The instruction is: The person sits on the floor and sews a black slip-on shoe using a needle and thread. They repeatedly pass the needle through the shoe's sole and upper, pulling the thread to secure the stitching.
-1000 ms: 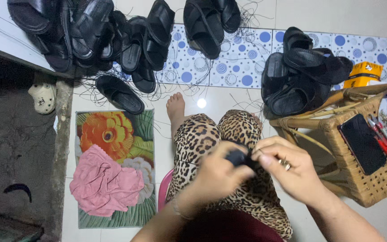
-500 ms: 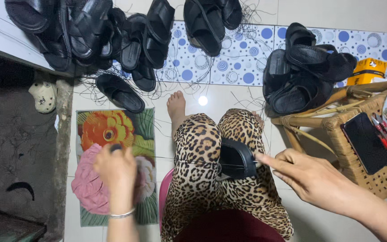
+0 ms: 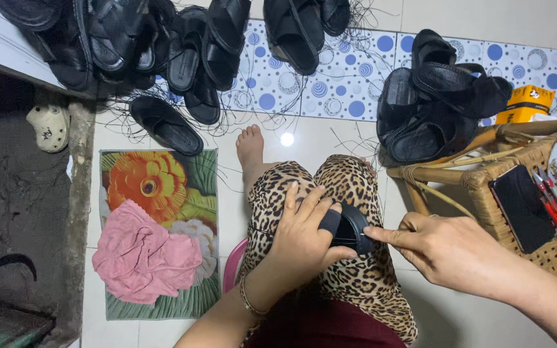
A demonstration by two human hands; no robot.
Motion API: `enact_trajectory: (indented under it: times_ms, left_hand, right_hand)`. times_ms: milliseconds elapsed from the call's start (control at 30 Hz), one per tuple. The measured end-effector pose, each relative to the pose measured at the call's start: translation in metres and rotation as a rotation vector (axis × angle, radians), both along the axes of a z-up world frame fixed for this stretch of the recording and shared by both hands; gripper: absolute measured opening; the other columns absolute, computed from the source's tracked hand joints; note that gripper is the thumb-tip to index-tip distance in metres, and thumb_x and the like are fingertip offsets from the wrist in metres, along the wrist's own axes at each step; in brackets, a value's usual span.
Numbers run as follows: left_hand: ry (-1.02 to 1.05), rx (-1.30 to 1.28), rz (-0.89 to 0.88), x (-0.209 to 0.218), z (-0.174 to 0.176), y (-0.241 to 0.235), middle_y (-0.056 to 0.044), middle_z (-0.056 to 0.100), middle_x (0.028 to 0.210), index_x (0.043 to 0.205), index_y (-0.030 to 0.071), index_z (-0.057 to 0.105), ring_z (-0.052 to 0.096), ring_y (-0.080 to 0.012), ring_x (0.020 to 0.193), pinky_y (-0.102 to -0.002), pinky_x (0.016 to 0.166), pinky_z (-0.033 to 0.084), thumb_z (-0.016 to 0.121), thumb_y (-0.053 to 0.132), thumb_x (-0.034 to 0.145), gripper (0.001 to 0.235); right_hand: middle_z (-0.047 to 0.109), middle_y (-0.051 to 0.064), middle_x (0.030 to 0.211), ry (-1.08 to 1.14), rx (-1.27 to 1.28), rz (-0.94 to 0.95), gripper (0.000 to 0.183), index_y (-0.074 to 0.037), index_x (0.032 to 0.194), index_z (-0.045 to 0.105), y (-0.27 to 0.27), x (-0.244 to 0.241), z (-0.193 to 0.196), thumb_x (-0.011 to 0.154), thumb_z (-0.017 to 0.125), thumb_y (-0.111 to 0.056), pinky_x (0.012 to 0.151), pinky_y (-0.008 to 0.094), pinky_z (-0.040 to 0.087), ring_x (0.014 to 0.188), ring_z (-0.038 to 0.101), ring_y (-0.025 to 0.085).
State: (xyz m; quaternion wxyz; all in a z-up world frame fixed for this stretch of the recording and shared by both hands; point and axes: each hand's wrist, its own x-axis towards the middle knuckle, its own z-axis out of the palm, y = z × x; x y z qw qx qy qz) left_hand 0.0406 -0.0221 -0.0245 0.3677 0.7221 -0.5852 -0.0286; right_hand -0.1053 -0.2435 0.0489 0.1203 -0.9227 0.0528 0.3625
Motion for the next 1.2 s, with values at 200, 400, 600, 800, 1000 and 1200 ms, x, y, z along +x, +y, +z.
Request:
enact_trajectory:
  times_ms: [200,400,600,800,1000,1200]
  left_hand:
    - [-0.019,-0.038,0.038,-0.003,0.002,-0.005,-0.026,0.069,0.109,0.096,-0.01,0.07,0.065,-0.0466,0.114,-0.078,0.111,0.028,0.058,0.057,0.093,0.068]
    - [0.007,-0.153,0.009,0.001,-0.005,-0.006,-0.037,0.071,0.107,0.054,0.001,0.047,0.069,-0.0523,0.109,-0.081,0.107,0.033,0.057,0.05,0.097,0.065]
    - [-0.004,-0.15,0.05,0.0,-0.004,-0.006,-0.032,0.071,0.104,0.092,-0.014,0.066,0.069,-0.0478,0.109,-0.075,0.108,0.035,0.041,0.053,0.103,0.073]
    - [0.095,-0.14,0.024,-0.006,0.01,0.011,-0.018,0.064,0.099,0.096,-0.005,0.058,0.062,-0.0357,0.097,-0.072,0.11,0.037,0.08,0.021,0.093,0.034]
    - [1.592,-0.016,-0.244,-0.008,0.036,0.025,-0.003,0.071,0.095,0.104,0.0,0.073,0.064,-0.0086,0.085,-0.021,0.084,0.052,0.08,0.009,0.085,0.022]
    - [0.839,0.199,0.251,-0.031,-0.032,0.012,-0.003,0.045,0.058,0.06,0.011,0.037,0.045,-0.0206,0.058,-0.043,0.063,0.041,0.07,0.021,0.094,0.049]
  right_hand:
    - [0.061,-0.003,0.085,0.042,-0.158,0.126,0.055,-0.065,0.147,0.042,0.006,0.006,0.004,0.095,0.048,-0.047,0.061,0.052,0.058,0.074,0.073,0.032]
    - [0.068,-0.004,0.094,-0.11,-0.002,0.059,0.042,-0.047,0.132,0.058,0.01,0.018,-0.003,0.092,0.052,-0.039,0.059,0.055,0.058,0.075,0.072,0.037]
    - [0.065,0.002,0.085,-0.274,0.069,0.032,0.016,-0.02,0.095,0.051,0.025,0.023,-0.02,0.096,0.055,-0.035,0.056,0.054,0.051,0.071,0.067,0.035]
    - [0.076,0.0,0.107,-0.255,0.212,-0.105,0.026,-0.027,0.118,0.056,0.016,0.01,-0.023,0.099,0.05,-0.043,0.072,0.047,0.055,0.091,0.073,0.029]
    - [0.077,-0.002,0.108,-0.317,0.261,-0.096,0.033,-0.028,0.125,0.062,0.008,0.0,-0.026,0.098,0.051,-0.046,0.074,0.041,0.057,0.096,0.074,0.024]
    - [0.076,-0.001,0.099,-0.494,0.22,-0.042,0.03,-0.024,0.123,0.062,0.014,-0.006,-0.028,0.098,0.056,-0.04,0.066,0.041,0.057,0.083,0.074,0.025]
